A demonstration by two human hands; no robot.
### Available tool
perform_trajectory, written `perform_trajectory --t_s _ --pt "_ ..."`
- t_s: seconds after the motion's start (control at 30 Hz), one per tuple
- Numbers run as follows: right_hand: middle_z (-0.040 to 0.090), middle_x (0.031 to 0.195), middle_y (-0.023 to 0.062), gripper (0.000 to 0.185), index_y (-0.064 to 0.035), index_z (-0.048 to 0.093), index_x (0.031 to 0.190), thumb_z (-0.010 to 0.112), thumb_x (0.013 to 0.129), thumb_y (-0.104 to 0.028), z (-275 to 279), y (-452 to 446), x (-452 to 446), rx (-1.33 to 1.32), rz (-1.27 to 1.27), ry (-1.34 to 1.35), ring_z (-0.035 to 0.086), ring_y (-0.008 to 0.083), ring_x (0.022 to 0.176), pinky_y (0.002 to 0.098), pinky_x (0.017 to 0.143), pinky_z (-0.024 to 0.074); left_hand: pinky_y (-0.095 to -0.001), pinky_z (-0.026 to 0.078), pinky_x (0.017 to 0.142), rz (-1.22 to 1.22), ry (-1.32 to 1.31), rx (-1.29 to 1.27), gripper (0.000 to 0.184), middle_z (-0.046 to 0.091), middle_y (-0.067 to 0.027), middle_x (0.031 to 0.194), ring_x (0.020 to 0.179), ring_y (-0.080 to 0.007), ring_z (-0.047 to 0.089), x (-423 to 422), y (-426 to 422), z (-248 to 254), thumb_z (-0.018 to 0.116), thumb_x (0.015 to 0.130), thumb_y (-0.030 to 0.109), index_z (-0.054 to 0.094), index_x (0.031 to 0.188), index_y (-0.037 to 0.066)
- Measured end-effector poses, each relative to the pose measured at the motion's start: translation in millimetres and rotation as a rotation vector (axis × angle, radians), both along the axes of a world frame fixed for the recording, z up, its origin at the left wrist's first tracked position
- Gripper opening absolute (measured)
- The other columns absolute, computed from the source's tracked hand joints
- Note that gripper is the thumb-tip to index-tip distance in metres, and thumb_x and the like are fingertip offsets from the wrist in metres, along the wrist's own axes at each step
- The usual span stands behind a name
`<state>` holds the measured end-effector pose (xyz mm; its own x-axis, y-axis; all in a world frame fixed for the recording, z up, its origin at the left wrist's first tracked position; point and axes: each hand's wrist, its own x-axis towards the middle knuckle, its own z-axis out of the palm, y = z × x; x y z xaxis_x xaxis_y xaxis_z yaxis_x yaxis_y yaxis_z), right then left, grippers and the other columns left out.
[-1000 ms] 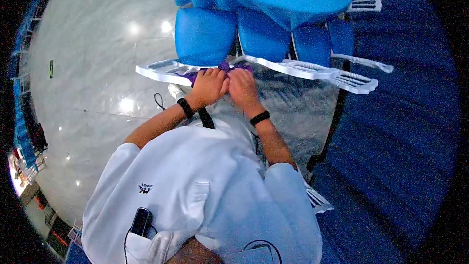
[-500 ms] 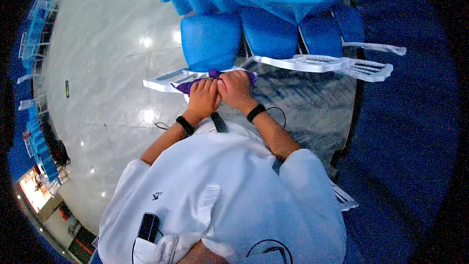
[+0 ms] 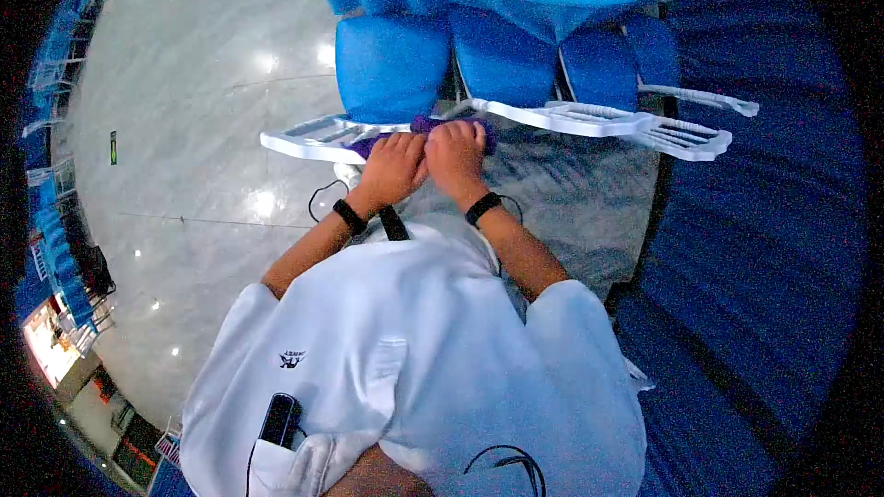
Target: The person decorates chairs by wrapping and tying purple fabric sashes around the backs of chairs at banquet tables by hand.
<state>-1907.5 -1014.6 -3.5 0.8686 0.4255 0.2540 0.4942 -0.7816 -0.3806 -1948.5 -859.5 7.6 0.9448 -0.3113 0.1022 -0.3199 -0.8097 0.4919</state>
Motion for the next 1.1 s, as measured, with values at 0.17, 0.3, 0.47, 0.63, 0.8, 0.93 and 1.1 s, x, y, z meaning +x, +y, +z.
perform_trajectory --t_s 0.17,0.3,0.47,0.63,0.8,0.93,1.1 --pt "0.062 0.092 0.0125 0.015 -0.0048 0.059 0.088 0.057 0.083 -0.019 -7.7 29.2 -11.7 0.155 0.079 0.016 0.055 0.0312 0.094 0.0489 0.09 0.0368 -0.0421 0.04 0.091 0.021 -0.102 0.096 0.049 0.059 -0.013 0.115 0.107 -0.0298 0.054 -21.2 33.9 5.7 0.06 0.081 0.029 0.053 0.122 0.003" --pt "0.064 0.092 0.0119 0.016 -0.0034 0.061 0.092 0.058 0.083 -0.016 -7.4 19.0 -4.5 0.191 0.226 -0.004 0.059 0.0299 0.091 0.0433 0.082 0.0433 -0.044 0.037 0.093 0.093 -0.083 0.112 0.05 0.058 -0.0131 0.118 0.109 -0.0299 0.052 -23.1 25.0 2.2 0.06 0.08 0.028 0.053 0.121 0.003" --pt "0.064 0.093 0.0111 0.015 -0.0041 0.061 0.093 0.058 0.083 -0.014 -4.4 -22.3 9.9 0.157 0.206 0.028 0.059 0.03 0.093 0.0433 0.084 0.0432 -0.0436 0.037 0.09 0.212 -0.112 0.115 0.042 0.059 -0.0101 0.109 0.104 -0.0274 0.053 -12.4 -18.8 2.0 0.057 0.082 0.031 0.056 0.113 0.003" --pt "0.064 0.095 0.0099 0.016 -0.0057 0.064 0.09 0.059 0.085 -0.021 -12.6 -67.8 29.0 0.07 0.094 0.036 0.058 0.0288 0.097 0.0447 0.084 0.0441 -0.0438 0.04 0.078 0.222 -0.15 0.045 0.033 0.061 -0.0089 0.099 0.095 -0.0272 0.056 15.5 -59.2 -1.4 0.055 0.085 0.032 0.061 0.104 0.007" --pt "0.062 0.091 0.0116 0.013 -0.005 0.061 0.087 0.057 0.084 -0.017 -6.7 -57.5 28.8 0.003 0.144 0.104 0.057 0.0309 0.092 0.0447 0.082 0.0443 -0.0448 0.043 0.079 0.199 0.057 0.072 0.027 0.063 -0.0119 0.095 0.09 -0.0325 0.059 22.1 -57.6 1.5 0.046 0.093 0.027 0.06 0.098 0.005" --pt "0.061 0.097 0.0121 0.019 -0.0047 0.058 0.097 0.058 0.08 -0.014 -12.6 -18.5 7.9 0.209 0.286 -0.066 0.058 0.0308 0.092 0.0445 0.082 0.0442 -0.0421 0.043 0.075 0.313 -0.064 0.067 0.025 0.062 -0.0099 0.088 0.086 -0.0288 0.058 1.8 -32.5 -3.9 0.048 0.09 0.029 0.061 0.095 0.008" --pt "0.061 0.098 0.0107 0.024 -0.0064 0.059 0.101 0.06 0.079 -0.016 -14.7 -11.5 12.6 0.153 0.361 0.077 0.059 0.0303 0.093 0.0453 0.083 0.0424 -0.0425 0.041 0.08 0.3 -0.171 0.127 0.03 0.061 -0.0101 0.093 0.09 -0.0282 0.056 -7.1 -23.3 -3.9 0.048 0.089 0.03 0.059 0.104 0.007"
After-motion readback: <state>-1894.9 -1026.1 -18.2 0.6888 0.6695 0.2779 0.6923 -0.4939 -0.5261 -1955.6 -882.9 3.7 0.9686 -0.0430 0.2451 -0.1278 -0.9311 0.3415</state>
